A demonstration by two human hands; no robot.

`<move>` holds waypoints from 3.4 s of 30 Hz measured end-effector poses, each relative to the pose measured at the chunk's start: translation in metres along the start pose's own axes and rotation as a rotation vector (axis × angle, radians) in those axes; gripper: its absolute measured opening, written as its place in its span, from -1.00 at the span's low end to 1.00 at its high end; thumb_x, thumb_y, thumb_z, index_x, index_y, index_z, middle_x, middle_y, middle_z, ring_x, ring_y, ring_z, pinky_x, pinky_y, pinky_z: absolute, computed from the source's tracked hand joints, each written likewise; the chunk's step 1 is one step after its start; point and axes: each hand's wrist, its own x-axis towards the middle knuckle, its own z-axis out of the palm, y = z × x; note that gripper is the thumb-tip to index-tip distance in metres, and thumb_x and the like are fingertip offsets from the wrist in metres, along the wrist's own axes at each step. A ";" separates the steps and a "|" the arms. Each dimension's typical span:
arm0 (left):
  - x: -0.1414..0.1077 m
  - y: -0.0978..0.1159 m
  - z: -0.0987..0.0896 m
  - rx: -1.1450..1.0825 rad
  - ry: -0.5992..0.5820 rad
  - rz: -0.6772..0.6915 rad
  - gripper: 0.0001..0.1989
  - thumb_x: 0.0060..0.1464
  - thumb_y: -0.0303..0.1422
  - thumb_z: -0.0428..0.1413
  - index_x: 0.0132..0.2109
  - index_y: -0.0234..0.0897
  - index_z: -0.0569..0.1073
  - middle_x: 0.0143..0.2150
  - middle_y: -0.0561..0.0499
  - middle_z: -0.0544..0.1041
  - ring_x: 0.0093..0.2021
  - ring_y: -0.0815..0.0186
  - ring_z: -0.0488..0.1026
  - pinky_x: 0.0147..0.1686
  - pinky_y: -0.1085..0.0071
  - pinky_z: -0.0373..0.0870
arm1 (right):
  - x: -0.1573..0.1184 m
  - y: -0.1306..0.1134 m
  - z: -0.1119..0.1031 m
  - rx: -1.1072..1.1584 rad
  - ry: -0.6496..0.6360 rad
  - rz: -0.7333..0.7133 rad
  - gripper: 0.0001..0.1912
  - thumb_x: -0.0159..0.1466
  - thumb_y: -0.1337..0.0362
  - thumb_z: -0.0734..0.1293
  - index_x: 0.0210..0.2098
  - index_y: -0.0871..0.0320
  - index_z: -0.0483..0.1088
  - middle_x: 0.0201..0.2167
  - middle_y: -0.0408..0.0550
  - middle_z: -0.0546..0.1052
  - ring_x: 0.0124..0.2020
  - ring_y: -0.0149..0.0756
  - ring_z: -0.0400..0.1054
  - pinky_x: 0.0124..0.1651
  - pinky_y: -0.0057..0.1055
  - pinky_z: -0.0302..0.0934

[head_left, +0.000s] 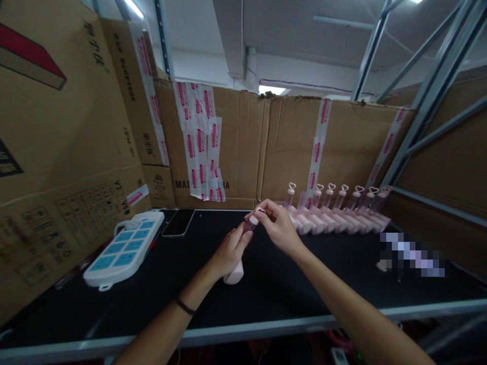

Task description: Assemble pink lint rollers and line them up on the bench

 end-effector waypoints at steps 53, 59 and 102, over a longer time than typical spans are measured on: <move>0.003 -0.011 0.009 0.639 0.249 0.093 -0.76 0.40 -0.19 -0.17 -0.19 -0.18 0.27 -0.32 -0.03 0.48 -0.28 0.15 0.47 -0.27 0.31 0.30 | 0.005 -0.006 0.023 -0.529 0.243 -0.079 -0.77 0.38 0.19 0.24 -0.36 0.12 0.41 -0.43 -0.12 0.58 -0.39 -0.30 0.48 -0.30 -0.45 0.22; 0.003 -0.014 0.010 0.535 0.250 0.091 -0.74 0.41 -0.17 -0.18 -0.16 -0.19 0.28 -0.29 -0.03 0.47 -0.25 0.18 0.47 -0.24 0.31 0.33 | 0.006 -0.010 0.022 -0.487 0.192 -0.100 -0.77 0.39 0.18 0.24 -0.35 0.13 0.40 -0.44 -0.12 0.58 -0.42 -0.34 0.47 -0.31 -0.46 0.23; 0.015 -0.004 -0.049 0.507 0.946 -0.012 -0.68 0.23 -0.04 0.10 -0.23 -0.21 0.44 -0.31 -0.01 0.59 -0.31 0.23 0.54 -0.26 0.40 0.36 | 0.040 0.081 0.051 -1.308 -0.172 -0.022 -0.83 0.28 0.31 0.34 -0.33 0.28 0.54 -0.26 0.17 0.57 -0.15 -0.11 0.37 -0.12 -0.30 0.23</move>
